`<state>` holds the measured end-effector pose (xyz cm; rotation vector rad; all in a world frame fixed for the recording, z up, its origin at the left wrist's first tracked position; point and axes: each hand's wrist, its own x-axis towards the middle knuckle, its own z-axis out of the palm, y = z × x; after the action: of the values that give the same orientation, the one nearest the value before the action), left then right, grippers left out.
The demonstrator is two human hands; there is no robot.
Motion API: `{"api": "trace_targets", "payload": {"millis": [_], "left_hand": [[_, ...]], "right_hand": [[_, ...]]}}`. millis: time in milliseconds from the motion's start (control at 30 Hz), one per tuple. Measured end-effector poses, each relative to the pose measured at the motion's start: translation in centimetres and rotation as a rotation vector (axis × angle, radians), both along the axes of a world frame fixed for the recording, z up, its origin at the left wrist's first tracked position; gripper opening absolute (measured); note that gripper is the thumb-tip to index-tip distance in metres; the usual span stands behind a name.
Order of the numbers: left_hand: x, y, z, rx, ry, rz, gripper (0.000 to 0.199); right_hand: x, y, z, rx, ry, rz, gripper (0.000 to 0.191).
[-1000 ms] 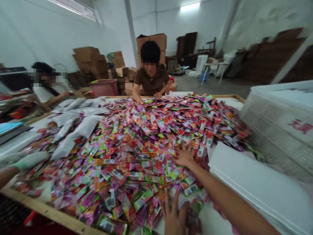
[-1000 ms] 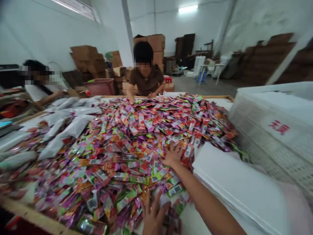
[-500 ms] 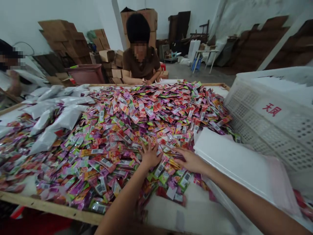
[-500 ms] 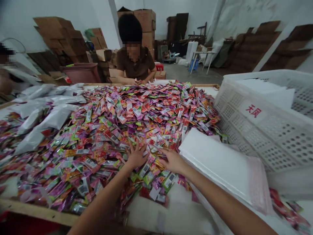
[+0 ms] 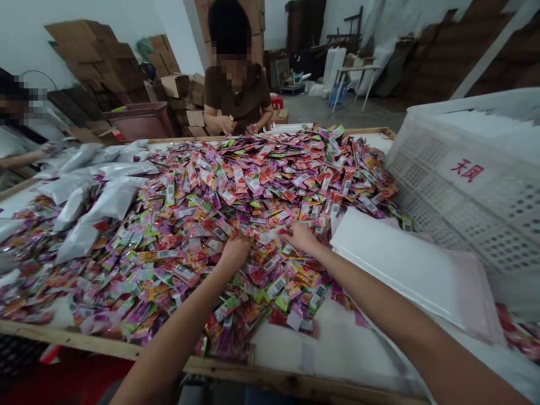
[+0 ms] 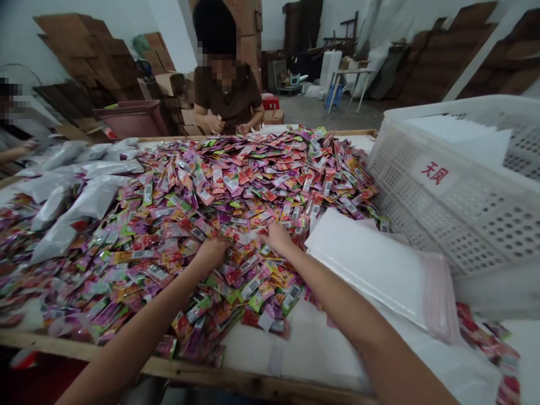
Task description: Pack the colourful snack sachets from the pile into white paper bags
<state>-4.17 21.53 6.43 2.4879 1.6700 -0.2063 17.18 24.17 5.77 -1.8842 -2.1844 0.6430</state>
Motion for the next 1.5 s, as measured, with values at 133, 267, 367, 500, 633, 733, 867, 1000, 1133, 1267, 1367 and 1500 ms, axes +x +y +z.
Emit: {"api": "trace_targets", "payload": {"millis": [133, 267, 367, 500, 633, 733, 867, 1000, 1133, 1267, 1367, 1500], "left_hand": [[0.9, -0.4, -1.0, -0.044, 0.024, -0.05, 0.027], [-0.3, -0.6, 0.0, -0.037, -0.056, -0.081, 0.028], [-0.9, 0.0, 1.1, 0.086, -0.299, 0.067, 0.035], [0.4, 0.6, 0.9, 0.054, -0.36, 0.178, 0.032], [3.1, 0.5, -1.6, -0.077, -0.106, 0.143, 0.031], [3.9, 0.5, -3.1, -0.106, -0.075, 0.144, 0.025], [2.8, 1.3, -2.8, -0.064, -0.137, 0.113, 0.021], [0.9, 2.0, -1.2, 0.143, -0.552, 0.293, 0.03], [0.5, 0.0, 0.1, 0.232, -0.809, 0.456, 0.03], [2.7, -3.3, 0.0, -0.035, -0.313, 0.523, 0.045], [4.2, -4.2, -1.2, -0.102, -0.064, 0.462, 0.045], [3.1, -3.2, -2.3, -0.047, -0.36, 0.37, 0.034]], "right_hand": [[-0.5, 0.0, -2.2, -0.135, -0.027, 0.015, 0.019], [2.7, -0.2, -1.2, -0.065, 0.116, -0.023, 0.017], [5.0, 0.0, 0.9, 0.164, 0.139, -0.02, 0.025], [5.2, -0.4, 2.1, 0.17, -0.084, 0.239, 0.026], [2.3, -1.4, 0.3, 0.067, -0.294, 0.479, 0.024], [0.8, -1.4, -0.9, 0.01, -0.379, 0.48, 0.025], [2.3, -0.2, 0.3, 0.025, -0.311, 0.389, 0.019], [4.6, 0.8, 2.2, 0.138, -0.099, 0.066, 0.026], [3.9, 1.2, 1.6, 0.132, -0.123, -0.069, 0.03], [1.1, 1.6, -0.8, -0.041, -0.225, -0.176, 0.03], [-0.3, 1.6, -1.8, -0.121, -0.239, -0.146, 0.029], [0.5, 1.1, -0.7, -0.042, -0.185, -0.045, 0.026]]}}
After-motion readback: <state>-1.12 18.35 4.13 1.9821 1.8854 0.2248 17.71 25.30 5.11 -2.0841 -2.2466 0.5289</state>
